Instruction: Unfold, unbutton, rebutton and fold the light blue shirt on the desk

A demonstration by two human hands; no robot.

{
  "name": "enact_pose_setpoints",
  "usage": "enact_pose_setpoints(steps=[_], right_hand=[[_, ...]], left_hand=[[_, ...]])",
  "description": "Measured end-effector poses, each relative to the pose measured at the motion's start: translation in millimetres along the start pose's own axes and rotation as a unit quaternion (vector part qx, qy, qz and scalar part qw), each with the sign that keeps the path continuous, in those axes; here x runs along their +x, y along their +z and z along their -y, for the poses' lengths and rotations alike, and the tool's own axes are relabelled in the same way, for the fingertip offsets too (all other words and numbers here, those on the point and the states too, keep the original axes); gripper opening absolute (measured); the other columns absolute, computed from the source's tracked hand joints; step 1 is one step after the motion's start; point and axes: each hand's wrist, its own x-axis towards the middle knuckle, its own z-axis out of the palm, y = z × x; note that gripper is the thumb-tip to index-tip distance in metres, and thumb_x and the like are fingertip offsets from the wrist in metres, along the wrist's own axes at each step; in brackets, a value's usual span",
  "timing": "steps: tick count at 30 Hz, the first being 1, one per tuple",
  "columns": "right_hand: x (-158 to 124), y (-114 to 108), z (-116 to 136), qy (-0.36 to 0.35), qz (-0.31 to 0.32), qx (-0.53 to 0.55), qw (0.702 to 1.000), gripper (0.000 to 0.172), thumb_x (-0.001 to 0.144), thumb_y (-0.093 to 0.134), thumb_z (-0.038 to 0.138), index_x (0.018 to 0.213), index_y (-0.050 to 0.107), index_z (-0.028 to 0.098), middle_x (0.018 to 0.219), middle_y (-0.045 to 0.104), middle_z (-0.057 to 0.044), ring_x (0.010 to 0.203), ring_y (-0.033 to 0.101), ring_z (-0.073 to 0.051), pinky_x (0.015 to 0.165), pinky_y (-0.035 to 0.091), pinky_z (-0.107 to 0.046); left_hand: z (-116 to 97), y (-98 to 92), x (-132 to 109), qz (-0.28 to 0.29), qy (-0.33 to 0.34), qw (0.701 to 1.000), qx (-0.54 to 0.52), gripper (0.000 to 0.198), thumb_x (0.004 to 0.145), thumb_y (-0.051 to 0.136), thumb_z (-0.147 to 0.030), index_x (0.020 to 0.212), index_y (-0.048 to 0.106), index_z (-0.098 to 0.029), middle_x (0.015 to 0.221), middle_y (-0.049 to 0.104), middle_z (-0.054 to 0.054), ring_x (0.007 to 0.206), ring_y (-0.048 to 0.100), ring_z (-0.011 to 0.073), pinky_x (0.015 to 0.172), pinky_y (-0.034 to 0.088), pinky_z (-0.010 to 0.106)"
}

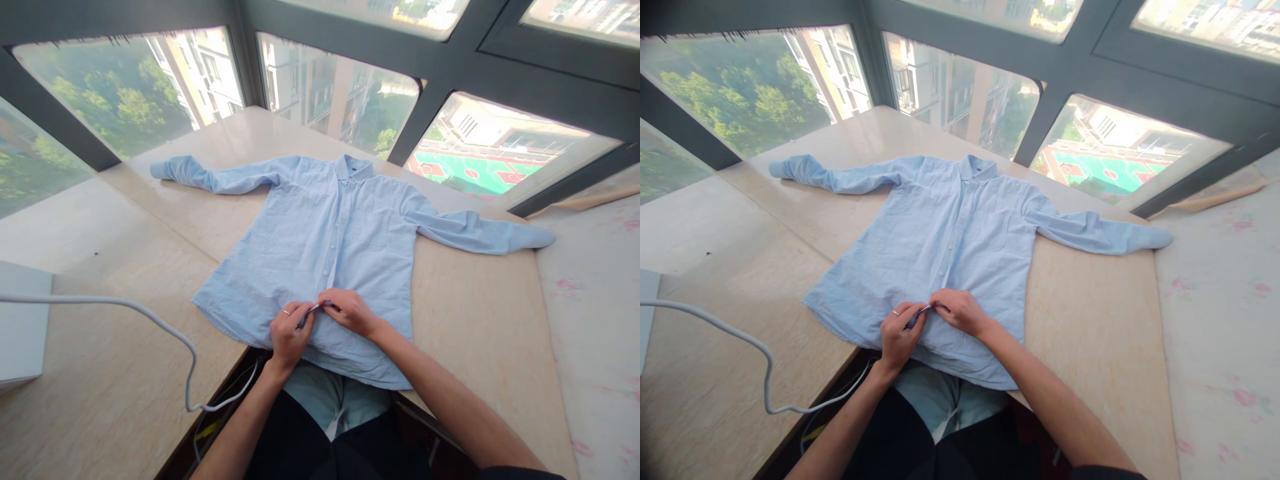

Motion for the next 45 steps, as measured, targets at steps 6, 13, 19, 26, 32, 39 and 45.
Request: enact_pose_setpoints(steps=[6, 13, 19, 26, 32, 39, 45], right_hand=[[1, -1, 0, 0.021, 0.002, 0.013, 1.000, 0.017, 0.093, 0.048, 0.016, 0.098, 0.063, 0.021, 0.095, 0.071, -0.006, 0.087, 0.066, -0.018, 0.079, 0.052, -0.030], [7, -4, 4, 0.101, 0.028, 0.027, 0.994, 0.015, 0.088, 0.052, 0.014, 0.099, 0.059, 0.021, 0.085, 0.066, -0.001, 0.060, 0.056, -0.012, 0.065, 0.046, -0.025], [11, -5, 6, 0.080, 0.036, 0.017, 0.996, 0.018, 0.087, 0.050, 0.011, 0.099, 0.058, 0.021, 0.088, 0.065, -0.002, 0.076, 0.061, -0.016, 0.073, 0.048, -0.027], [-3, -10, 28, 0.088, -0.072, -0.008, 0.994, 0.015, 0.090, 0.055, 0.020, 0.103, 0.061, 0.020, 0.110, 0.062, -0.009, 0.075, 0.060, -0.014, 0.075, 0.053, -0.030], [-6, -8, 48, 0.380, -0.044, 0.221, 0.897, 0.019, 0.087, 0.057, 0.033, 0.090, 0.068, 0.017, 0.078, 0.070, -0.004, 0.051, 0.059, -0.010, 0.046, 0.046, -0.021], [13, -3, 47, 0.468, 0.010, 0.382, 0.797, 0.018, 0.084, 0.059, 0.027, 0.075, 0.065, 0.013, 0.085, 0.074, -0.007, 0.043, 0.059, -0.007, 0.031, 0.032, -0.015], [23, -2, 47, 0.493, 0.009, 0.378, 0.784, 0.014, 0.086, 0.058, 0.019, 0.074, 0.064, 0.014, 0.077, 0.075, -0.003, 0.037, 0.053, -0.004, 0.028, 0.024, -0.015]], left_hand=[[1, 0.4, -1, -0.016, 0.019, 1.000, -0.006, 0.024, 0.093, 0.053, -0.031, 0.093, 0.075, -0.023, 0.087, 0.073, 0.006, 0.083, 0.067, 0.0169, 0.081, 0.053, 0.027], [1, 1.3, -1, -0.021, 0.014, 1.000, -0.007, 0.024, 0.093, 0.053, -0.032, 0.093, 0.075, -0.022, 0.087, 0.073, 0.006, 0.083, 0.067, 0.0168, 0.081, 0.053, 0.028], [2, 1.6, -1, -0.043, 0.051, 0.998, -0.016, 0.021, 0.092, 0.055, -0.028, 0.094, 0.075, -0.022, 0.087, 0.073, 0.006, 0.082, 0.068, 0.0164, 0.081, 0.054, 0.028], [8, 6.4, -1, -0.089, 0.112, 0.990, -0.016, 0.014, 0.089, 0.060, -0.020, 0.095, 0.073, -0.019, 0.083, 0.072, 0.004, 0.077, 0.067, 0.0153, 0.076, 0.054, 0.027], [1, 6.6, 0, -0.095, 0.089, 0.991, -0.024, 0.012, 0.089, 0.061, -0.019, 0.093, 0.072, -0.018, 0.083, 0.071, 0.004, 0.077, 0.067, 0.0153, 0.075, 0.053, 0.027], [-2, 4.2, -2, -0.070, 0.039, 0.996, -0.032, 0.015, 0.091, 0.058, -0.023, 0.093, 0.072, -0.018, 0.086, 0.071, 0.005, 0.082, 0.066, 0.0165, 0.079, 0.052, 0.029], [-8, -0.5, 0, -0.042, -0.009, 0.997, -0.059, 0.019, 0.092, 0.055, -0.028, 0.091, 0.071, -0.018, 0.088, 0.071, 0.005, 0.084, 0.066, 0.0170, 0.080, 0.051, 0.029]])
